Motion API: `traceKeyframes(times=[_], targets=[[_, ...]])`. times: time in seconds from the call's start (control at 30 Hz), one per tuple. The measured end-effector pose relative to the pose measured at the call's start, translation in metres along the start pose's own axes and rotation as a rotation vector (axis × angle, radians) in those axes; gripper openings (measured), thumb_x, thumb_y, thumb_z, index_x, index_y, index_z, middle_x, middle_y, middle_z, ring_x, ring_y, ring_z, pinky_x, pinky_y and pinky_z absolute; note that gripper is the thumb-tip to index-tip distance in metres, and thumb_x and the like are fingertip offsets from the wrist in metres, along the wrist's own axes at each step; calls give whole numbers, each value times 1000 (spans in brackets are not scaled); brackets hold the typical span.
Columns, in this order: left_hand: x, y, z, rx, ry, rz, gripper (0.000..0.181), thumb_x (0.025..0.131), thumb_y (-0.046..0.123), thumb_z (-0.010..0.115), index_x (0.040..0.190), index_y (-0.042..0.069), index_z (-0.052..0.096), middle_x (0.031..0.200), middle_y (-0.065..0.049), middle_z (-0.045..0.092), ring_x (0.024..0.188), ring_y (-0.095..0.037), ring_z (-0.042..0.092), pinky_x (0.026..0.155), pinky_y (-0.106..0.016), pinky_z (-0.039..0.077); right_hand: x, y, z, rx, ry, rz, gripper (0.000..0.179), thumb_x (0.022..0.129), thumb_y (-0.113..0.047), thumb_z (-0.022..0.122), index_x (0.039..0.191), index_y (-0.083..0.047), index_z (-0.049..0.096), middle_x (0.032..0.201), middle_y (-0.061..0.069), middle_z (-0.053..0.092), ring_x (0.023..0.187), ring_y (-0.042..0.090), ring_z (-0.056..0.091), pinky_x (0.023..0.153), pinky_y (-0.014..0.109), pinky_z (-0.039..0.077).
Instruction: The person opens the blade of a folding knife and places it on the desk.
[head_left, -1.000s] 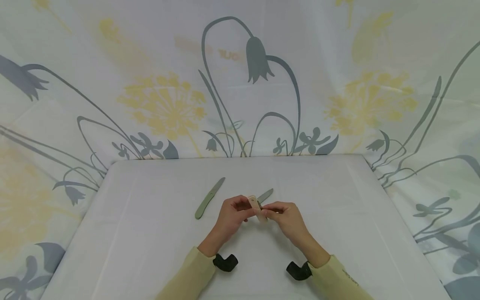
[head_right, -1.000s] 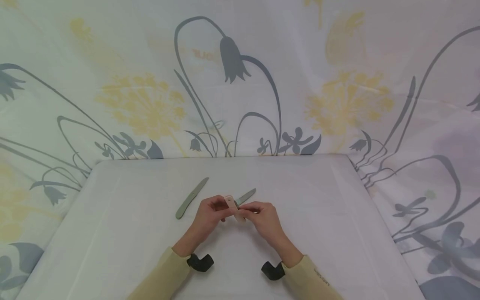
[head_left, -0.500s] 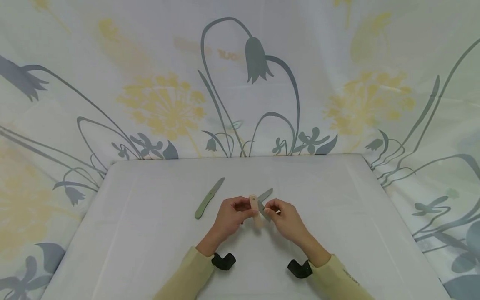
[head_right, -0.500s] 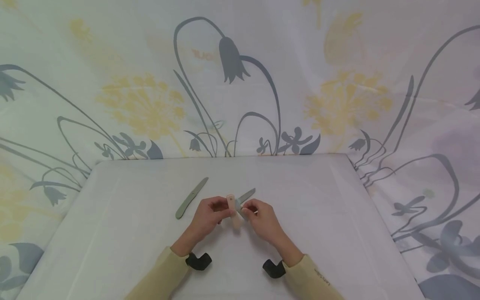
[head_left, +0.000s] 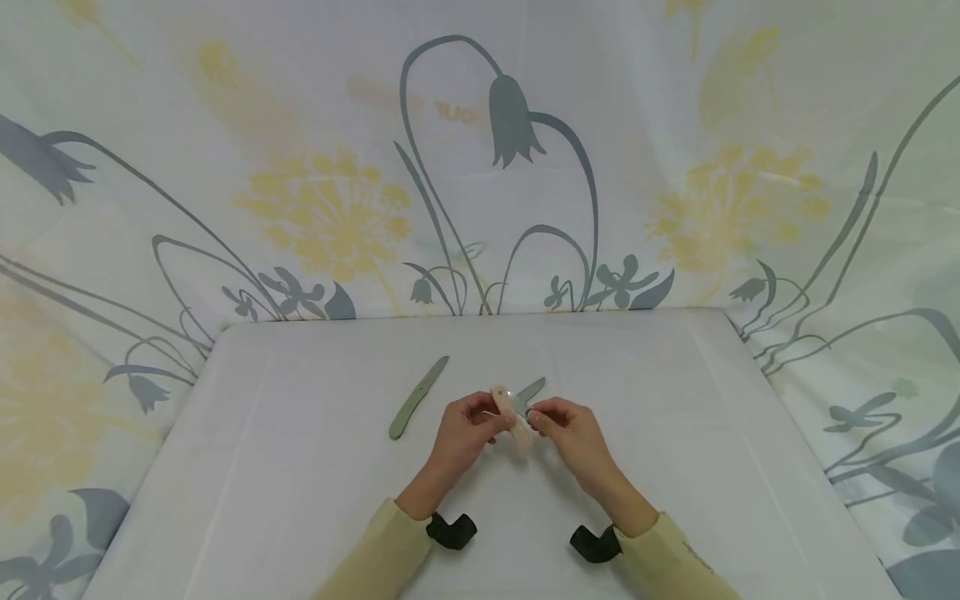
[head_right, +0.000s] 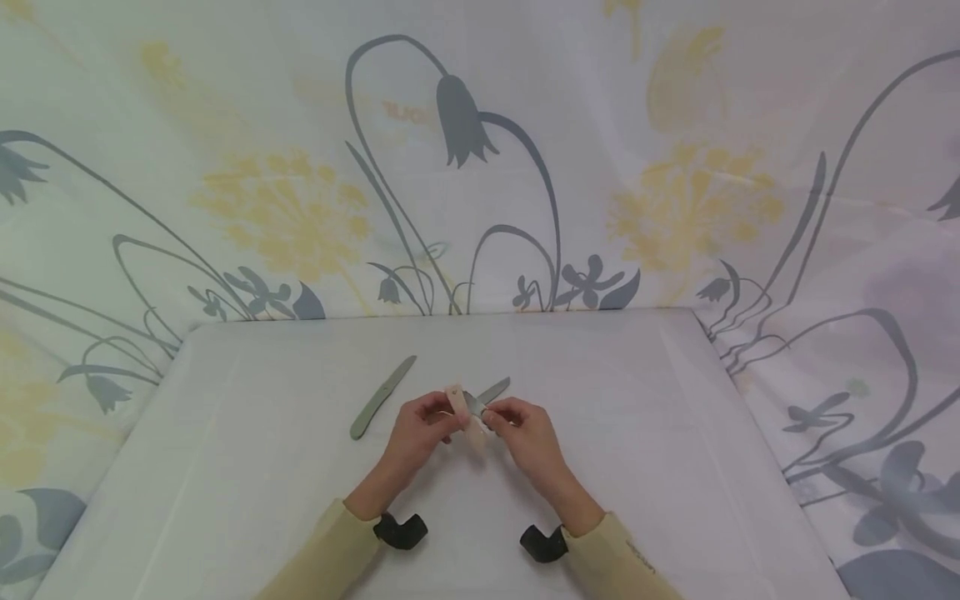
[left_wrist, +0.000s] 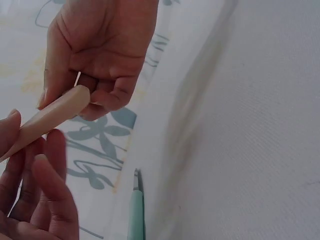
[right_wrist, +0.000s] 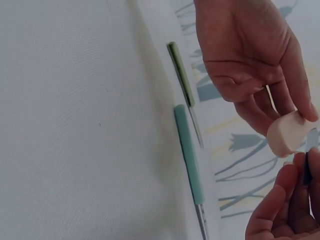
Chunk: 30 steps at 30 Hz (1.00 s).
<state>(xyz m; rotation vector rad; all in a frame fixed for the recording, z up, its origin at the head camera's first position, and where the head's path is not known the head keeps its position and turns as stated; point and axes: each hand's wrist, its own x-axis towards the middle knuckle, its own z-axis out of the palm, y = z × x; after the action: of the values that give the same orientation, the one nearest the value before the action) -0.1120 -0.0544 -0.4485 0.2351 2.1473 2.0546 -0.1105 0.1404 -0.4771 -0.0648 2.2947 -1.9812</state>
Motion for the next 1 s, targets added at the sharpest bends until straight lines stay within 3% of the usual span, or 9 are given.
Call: traceKeyframes(times=[0.17,0.23,0.3,0.47,0.53,0.7,0.87,1.0], targets=[[0,1,4,52,-24,-8,18,86,6,77,102,-2,71,93,-5,69,80,-39,69,61,-31,53,0,-2,3,44,59,14,21,94,-15,70,105,4,70,92,11,68,86,20,61,78,36,52],[0,1,4,54,-19,-4,17,86,5,76,101,-2,71,92,-7,70,82,-43,68,61,-32,53,0,-2,3,43,65,9,21,94,-14,70,105,4,70,93,11,68,86,19,62,78,36,52],[1,1,3,66,-13,-3,16,86,4,76,101,-2,71,91,-7,70,79,-36,69,61,-34,54,1,-2,3,39,69,-1,20,94,-14,70,104,4,70,93,13,69,85,18,63,78,36,52],[11,-27,-6,111,-14,3,19,86,10,78,103,2,73,90,-5,71,73,-12,65,59,-32,52,4,-1,-2,-9,89,-7,14,95,-11,69,100,2,70,92,19,68,85,26,63,75,36,53],[14,-38,-12,132,-8,9,20,85,14,79,103,5,74,90,-4,71,76,-13,66,58,-28,49,6,-2,-6,-26,98,-7,14,94,-11,70,101,2,70,92,20,68,84,26,63,73,35,52],[11,-38,-23,155,33,44,22,84,12,80,105,9,75,91,-3,70,82,-16,66,59,-26,47,6,-1,-13,-10,104,-42,20,92,-5,71,110,4,71,90,19,69,80,18,65,73,33,54],[11,-38,-31,176,61,120,24,87,6,76,111,10,77,103,-4,72,91,-17,63,75,-32,51,7,1,-20,-27,62,-103,23,93,-4,69,115,2,72,97,20,70,82,26,66,76,31,56],[10,-38,-36,216,41,148,23,90,6,73,112,9,76,108,-3,72,93,-16,61,80,-36,51,8,3,-26,-81,33,-133,19,94,-4,68,112,0,74,97,15,71,84,32,66,77,34,57]])
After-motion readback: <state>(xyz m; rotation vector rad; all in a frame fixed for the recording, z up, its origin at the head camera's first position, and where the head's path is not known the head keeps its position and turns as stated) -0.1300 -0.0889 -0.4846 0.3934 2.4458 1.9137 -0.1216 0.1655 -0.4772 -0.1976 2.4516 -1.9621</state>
